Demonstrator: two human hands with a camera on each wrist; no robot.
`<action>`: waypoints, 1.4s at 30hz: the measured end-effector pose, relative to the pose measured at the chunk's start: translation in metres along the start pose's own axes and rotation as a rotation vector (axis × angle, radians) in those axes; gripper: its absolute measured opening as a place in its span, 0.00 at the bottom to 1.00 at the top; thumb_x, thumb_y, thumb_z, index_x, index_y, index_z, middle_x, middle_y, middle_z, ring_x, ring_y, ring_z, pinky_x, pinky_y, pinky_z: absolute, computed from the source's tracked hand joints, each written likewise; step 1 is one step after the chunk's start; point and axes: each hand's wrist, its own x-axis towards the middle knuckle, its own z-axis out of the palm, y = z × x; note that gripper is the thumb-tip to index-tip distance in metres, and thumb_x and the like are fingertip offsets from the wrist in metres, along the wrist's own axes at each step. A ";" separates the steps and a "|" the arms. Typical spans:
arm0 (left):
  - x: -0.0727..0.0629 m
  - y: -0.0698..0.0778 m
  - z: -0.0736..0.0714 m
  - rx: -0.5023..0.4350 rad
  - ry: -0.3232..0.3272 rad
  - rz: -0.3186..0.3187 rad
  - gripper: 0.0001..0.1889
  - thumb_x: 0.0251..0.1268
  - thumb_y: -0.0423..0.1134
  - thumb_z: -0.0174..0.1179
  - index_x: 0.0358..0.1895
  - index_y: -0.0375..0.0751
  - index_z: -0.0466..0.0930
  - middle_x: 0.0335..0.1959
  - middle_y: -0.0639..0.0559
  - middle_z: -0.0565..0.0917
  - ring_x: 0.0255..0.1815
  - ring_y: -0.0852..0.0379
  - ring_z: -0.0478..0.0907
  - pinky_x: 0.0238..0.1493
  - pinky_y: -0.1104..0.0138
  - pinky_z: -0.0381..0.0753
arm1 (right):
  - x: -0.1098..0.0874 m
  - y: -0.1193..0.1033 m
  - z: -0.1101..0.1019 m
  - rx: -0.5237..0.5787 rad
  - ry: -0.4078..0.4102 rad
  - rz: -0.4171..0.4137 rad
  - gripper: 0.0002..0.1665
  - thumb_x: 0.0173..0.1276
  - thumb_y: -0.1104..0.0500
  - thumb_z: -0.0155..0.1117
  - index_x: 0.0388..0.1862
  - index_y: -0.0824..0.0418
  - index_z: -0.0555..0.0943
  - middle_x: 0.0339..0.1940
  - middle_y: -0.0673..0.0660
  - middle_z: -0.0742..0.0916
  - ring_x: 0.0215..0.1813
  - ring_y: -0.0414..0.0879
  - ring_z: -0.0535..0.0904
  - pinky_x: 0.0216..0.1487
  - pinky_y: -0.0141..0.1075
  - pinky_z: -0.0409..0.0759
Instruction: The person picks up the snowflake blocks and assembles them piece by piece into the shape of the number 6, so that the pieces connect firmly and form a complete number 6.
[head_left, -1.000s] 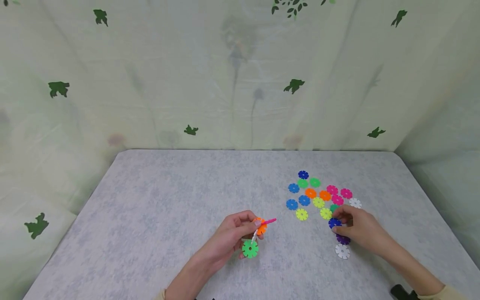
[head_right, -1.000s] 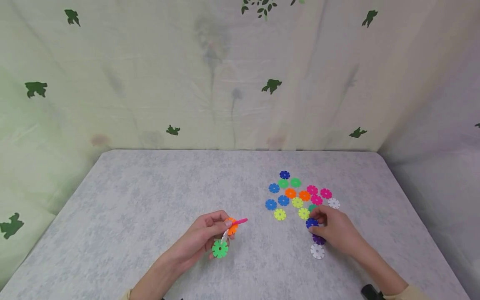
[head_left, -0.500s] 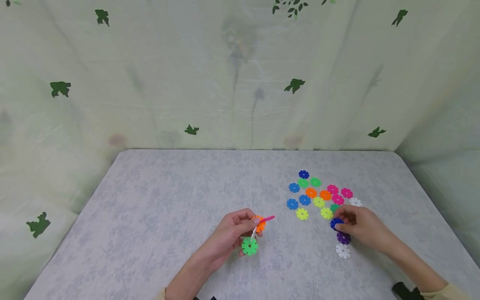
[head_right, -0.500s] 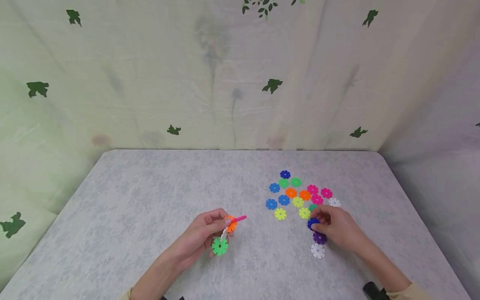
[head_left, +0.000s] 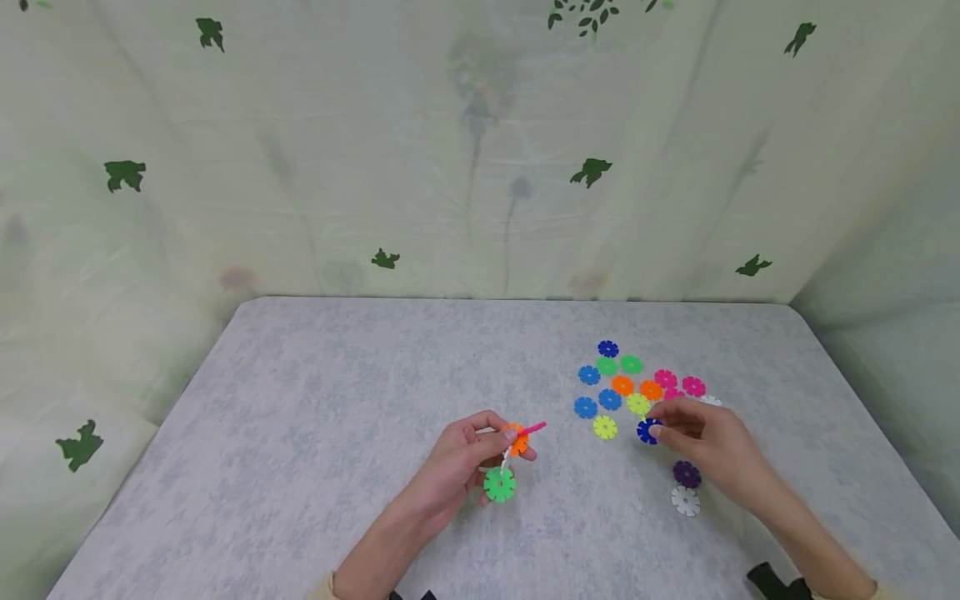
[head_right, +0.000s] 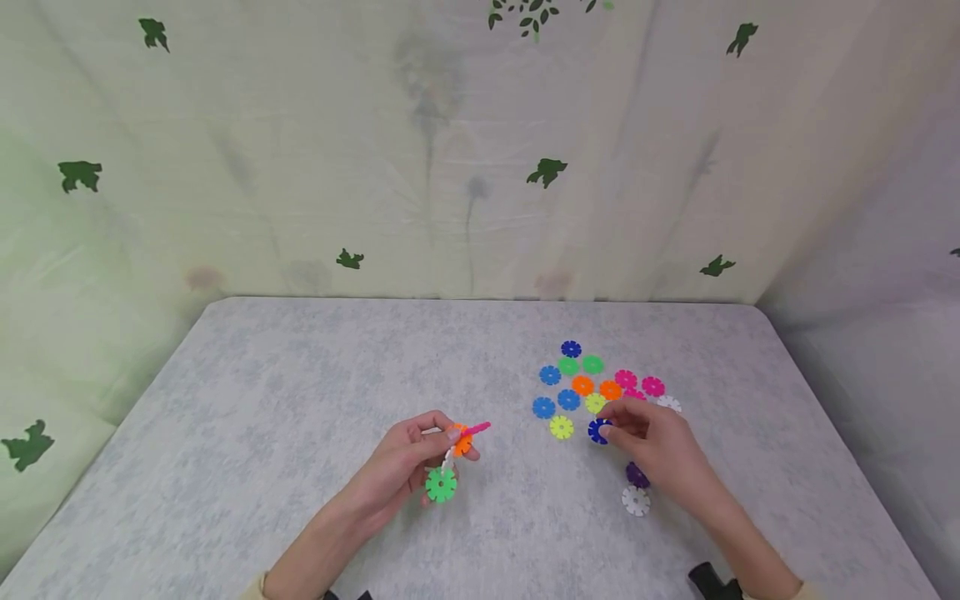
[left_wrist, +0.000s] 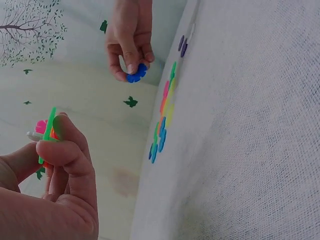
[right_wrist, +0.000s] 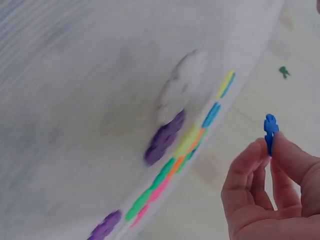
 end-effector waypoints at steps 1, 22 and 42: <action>0.000 0.000 0.000 0.004 0.006 0.001 0.13 0.68 0.40 0.61 0.45 0.34 0.73 0.41 0.38 0.86 0.14 0.58 0.68 0.16 0.71 0.65 | 0.000 -0.004 0.002 0.013 0.010 -0.003 0.11 0.66 0.64 0.69 0.47 0.62 0.82 0.39 0.55 0.85 0.39 0.50 0.83 0.39 0.34 0.84; 0.000 0.005 0.002 -0.013 0.061 -0.008 0.16 0.62 0.44 0.68 0.45 0.35 0.81 0.39 0.45 0.88 0.16 0.59 0.70 0.16 0.71 0.62 | -0.013 -0.067 0.041 0.335 0.134 -0.120 0.13 0.67 0.64 0.67 0.51 0.63 0.82 0.43 0.56 0.85 0.43 0.48 0.82 0.43 0.31 0.83; -0.001 0.005 0.003 -0.018 0.063 0.002 0.14 0.62 0.42 0.68 0.42 0.35 0.81 0.33 0.45 0.87 0.17 0.59 0.71 0.15 0.71 0.64 | -0.018 -0.090 0.067 0.481 0.094 -0.010 0.15 0.64 0.64 0.71 0.50 0.61 0.83 0.42 0.57 0.85 0.41 0.54 0.82 0.43 0.37 0.84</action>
